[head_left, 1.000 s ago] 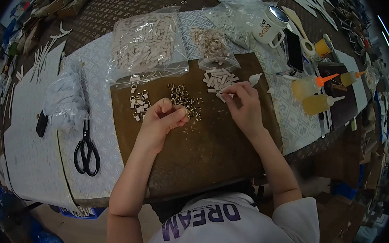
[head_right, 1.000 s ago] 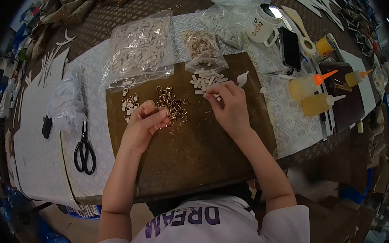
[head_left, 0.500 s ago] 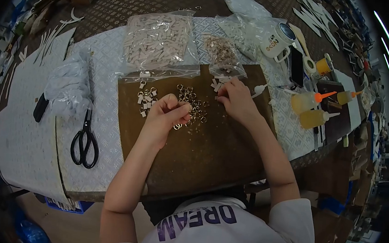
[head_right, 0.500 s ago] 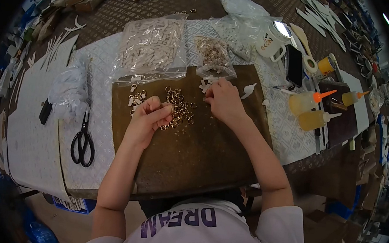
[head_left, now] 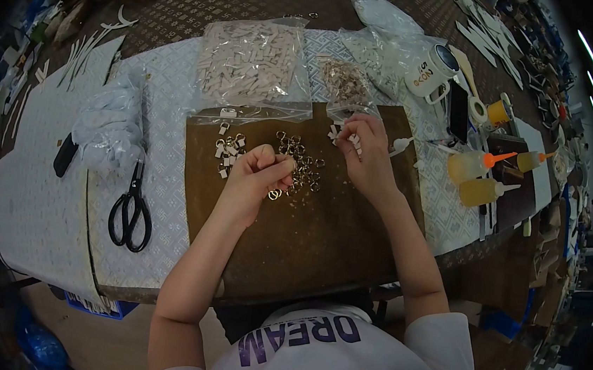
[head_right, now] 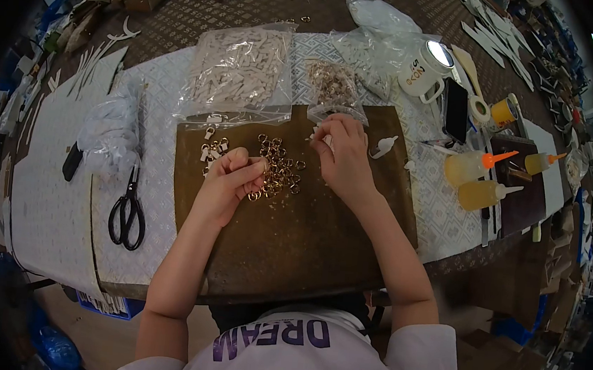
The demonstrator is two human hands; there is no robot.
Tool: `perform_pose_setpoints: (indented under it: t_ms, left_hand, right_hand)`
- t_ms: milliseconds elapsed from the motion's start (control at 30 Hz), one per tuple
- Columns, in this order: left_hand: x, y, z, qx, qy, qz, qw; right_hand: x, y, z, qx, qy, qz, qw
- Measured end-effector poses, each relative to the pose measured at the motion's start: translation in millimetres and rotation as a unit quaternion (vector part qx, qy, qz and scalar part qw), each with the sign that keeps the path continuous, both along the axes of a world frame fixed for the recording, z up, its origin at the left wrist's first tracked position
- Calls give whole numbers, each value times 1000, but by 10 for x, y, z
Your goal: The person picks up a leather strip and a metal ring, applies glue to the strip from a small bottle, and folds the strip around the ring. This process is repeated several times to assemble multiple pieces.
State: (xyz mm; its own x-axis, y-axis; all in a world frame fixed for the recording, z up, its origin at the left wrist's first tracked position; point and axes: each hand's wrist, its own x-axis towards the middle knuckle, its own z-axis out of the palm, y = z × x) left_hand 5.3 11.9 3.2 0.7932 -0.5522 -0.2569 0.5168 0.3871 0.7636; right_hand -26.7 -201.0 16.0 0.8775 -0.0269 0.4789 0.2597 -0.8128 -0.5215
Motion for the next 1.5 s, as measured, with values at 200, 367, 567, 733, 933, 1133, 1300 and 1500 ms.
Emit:
perform_pose_setpoints:
  t_ms: [200,367,567,733,933,1133,1300,1500]
  left_hand:
    - [14,6,18,-22,10,-3,1000]
    - [25,9,6,-11,8,15,1000]
    - [50,-24,-8,-7,1,26,1000]
    - [30,-28,8,6,-19,40,999]
    - [-4,-120,53,107,-134,153,973]
    - [-40,-101,-22,197,-274,150,929]
    - [-42,-93,11,212,-271,132,930]
    - [-10,-59,2,187,-206,103,955]
  right_hand:
    - [61,319,151,393,72,66,914]
    - [108,315,-269,474,72,63,875]
    - [36,323,-156,579,144,112,795]
    - [9,352,-159,552,180,130,804]
    - [17,391,-188,501,210,122,831]
    - [8,394,-212,450,216,125,857]
    - [17,377,-188,403,210,126,882]
    - [15,373,-158,436,229,148,858]
